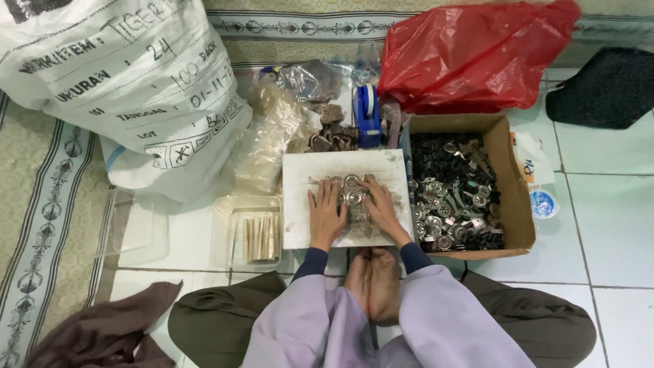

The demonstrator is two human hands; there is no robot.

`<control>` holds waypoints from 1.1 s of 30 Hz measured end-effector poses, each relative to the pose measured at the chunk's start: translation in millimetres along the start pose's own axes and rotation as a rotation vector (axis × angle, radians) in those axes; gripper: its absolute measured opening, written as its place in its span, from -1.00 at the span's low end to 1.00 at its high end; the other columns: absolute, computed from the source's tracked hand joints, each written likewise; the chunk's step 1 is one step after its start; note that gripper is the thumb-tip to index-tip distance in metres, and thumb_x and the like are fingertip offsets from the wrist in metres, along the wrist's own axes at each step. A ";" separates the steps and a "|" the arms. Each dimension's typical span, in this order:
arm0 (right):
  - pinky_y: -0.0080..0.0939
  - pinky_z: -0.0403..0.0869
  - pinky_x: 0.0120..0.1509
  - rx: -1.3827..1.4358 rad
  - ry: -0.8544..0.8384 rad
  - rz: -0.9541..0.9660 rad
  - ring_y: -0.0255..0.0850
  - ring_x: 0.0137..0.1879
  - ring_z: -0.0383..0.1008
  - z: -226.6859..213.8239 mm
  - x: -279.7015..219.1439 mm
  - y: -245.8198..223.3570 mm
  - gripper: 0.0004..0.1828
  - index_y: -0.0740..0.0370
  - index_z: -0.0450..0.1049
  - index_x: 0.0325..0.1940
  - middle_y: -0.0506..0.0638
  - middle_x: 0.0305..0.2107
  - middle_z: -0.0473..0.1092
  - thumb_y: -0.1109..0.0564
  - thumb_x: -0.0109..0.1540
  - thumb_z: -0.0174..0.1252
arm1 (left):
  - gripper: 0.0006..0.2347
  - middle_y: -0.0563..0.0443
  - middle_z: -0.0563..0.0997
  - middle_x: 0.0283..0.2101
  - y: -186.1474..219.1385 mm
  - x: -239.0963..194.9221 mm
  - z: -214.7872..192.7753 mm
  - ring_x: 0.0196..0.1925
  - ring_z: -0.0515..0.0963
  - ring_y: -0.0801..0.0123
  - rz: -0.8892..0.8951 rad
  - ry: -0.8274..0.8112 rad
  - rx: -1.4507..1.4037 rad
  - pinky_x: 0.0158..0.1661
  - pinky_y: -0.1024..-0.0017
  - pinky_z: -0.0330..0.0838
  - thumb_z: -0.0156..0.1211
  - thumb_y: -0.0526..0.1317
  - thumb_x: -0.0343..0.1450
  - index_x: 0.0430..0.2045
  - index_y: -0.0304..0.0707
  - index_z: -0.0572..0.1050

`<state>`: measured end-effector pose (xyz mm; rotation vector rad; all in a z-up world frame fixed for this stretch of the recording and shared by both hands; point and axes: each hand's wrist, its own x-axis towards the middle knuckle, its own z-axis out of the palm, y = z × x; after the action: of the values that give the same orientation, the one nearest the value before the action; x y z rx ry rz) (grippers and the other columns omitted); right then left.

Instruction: The person is sitting on the floor, picking up small metal buckles from a box and packing them into a small plastic bag.

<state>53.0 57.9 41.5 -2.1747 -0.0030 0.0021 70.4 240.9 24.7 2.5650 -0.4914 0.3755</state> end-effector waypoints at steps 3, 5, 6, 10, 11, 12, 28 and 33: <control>0.38 -0.04 0.58 0.313 0.088 0.046 0.19 0.56 0.02 -29.9 -3.9 -19.8 -0.55 0.12 0.33 0.40 0.25 0.42 0.14 0.04 0.41 -0.05 | -0.48 -0.33 0.24 0.43 -6.2 1.5 2.4 0.45 0.23 -0.12 -0.049 0.048 -0.116 0.36 -0.23 -0.04 0.03 -0.10 0.45 0.34 -0.28 0.25; 0.31 0.07 0.56 0.342 0.118 0.069 0.17 0.54 0.08 -47.9 -9.8 -22.7 -0.54 0.13 0.34 0.38 0.22 0.40 0.16 0.09 0.38 0.03 | -0.42 -0.41 0.18 0.44 3.1 4.7 -0.2 0.46 0.17 -0.21 -0.050 0.041 -0.147 0.35 -0.27 -0.07 0.09 -0.06 0.42 0.35 -0.31 0.22; 0.25 0.17 0.53 0.372 0.146 0.091 0.15 0.52 0.13 -57.4 -13.2 -23.5 -0.53 0.14 0.34 0.37 0.18 0.39 0.18 0.14 0.35 0.10 | -0.36 -0.50 0.11 0.44 8.4 7.0 -1.1 0.47 0.11 -0.30 -0.054 0.035 -0.176 0.35 -0.31 -0.09 0.16 -0.02 0.39 0.36 -0.33 0.18; 0.17 0.36 0.41 0.192 0.239 0.144 0.15 0.43 0.25 -98.5 -32.0 -14.6 -0.56 0.16 0.34 0.37 0.21 0.29 0.25 0.09 0.39 0.11 | -0.36 -0.55 0.10 0.44 90.0 36.9 -20.0 0.48 0.09 -0.33 0.137 -0.065 -0.208 0.34 -0.24 -0.03 0.19 -0.04 0.39 0.34 -0.41 0.19; 0.20 0.33 0.43 0.136 0.265 0.208 0.19 0.44 0.22 -108.1 -39.0 -12.2 -0.52 0.18 0.29 0.40 0.25 0.29 0.22 0.07 0.39 0.10 | -0.36 -0.55 0.13 0.42 110.4 44.6 -18.6 0.48 0.11 -0.31 0.200 -0.112 -0.230 0.35 -0.19 0.01 0.18 -0.06 0.39 0.35 -0.41 0.17; 0.23 0.30 0.46 0.082 0.290 0.272 0.23 0.44 0.19 -118.0 -46.8 -9.5 -0.48 0.21 0.23 0.43 0.29 0.29 0.19 0.06 0.40 0.10 | -0.35 -0.56 0.16 0.41 131.8 51.2 -17.3 0.48 0.13 -0.30 0.262 -0.159 -0.249 0.36 -0.15 0.04 0.16 -0.08 0.39 0.37 -0.40 0.15; 0.51 0.21 0.42 -0.516 -0.130 0.372 0.39 0.58 -0.16 -98.2 -97.5 108.0 0.12 0.26 -0.22 0.62 0.54 0.47 -0.21 0.38 0.10 0.26 | -0.82 0.03 0.33 0.07 201.2 -0.5 180.3 0.15 0.17 0.22 0.530 -0.658 0.459 0.09 0.22 0.00 -0.04 -0.21 0.50 -0.04 -0.15 0.37; 0.31 0.35 0.40 -0.356 -0.083 0.398 0.37 0.54 0.01 -100.4 -103.2 96.6 -0.09 0.25 0.05 0.55 0.50 0.45 -0.08 0.32 0.13 0.22 | -0.88 0.18 0.60 -0.46 186.3 -9.1 210.5 -0.38 0.57 0.34 0.534 -0.601 0.468 -0.38 0.29 0.29 0.09 -0.30 0.41 -0.50 0.01 0.54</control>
<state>-49.8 -79.9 19.1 -2.4924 0.4093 0.3417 21.9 -16.9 -76.8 2.9470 -1.4711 -0.1491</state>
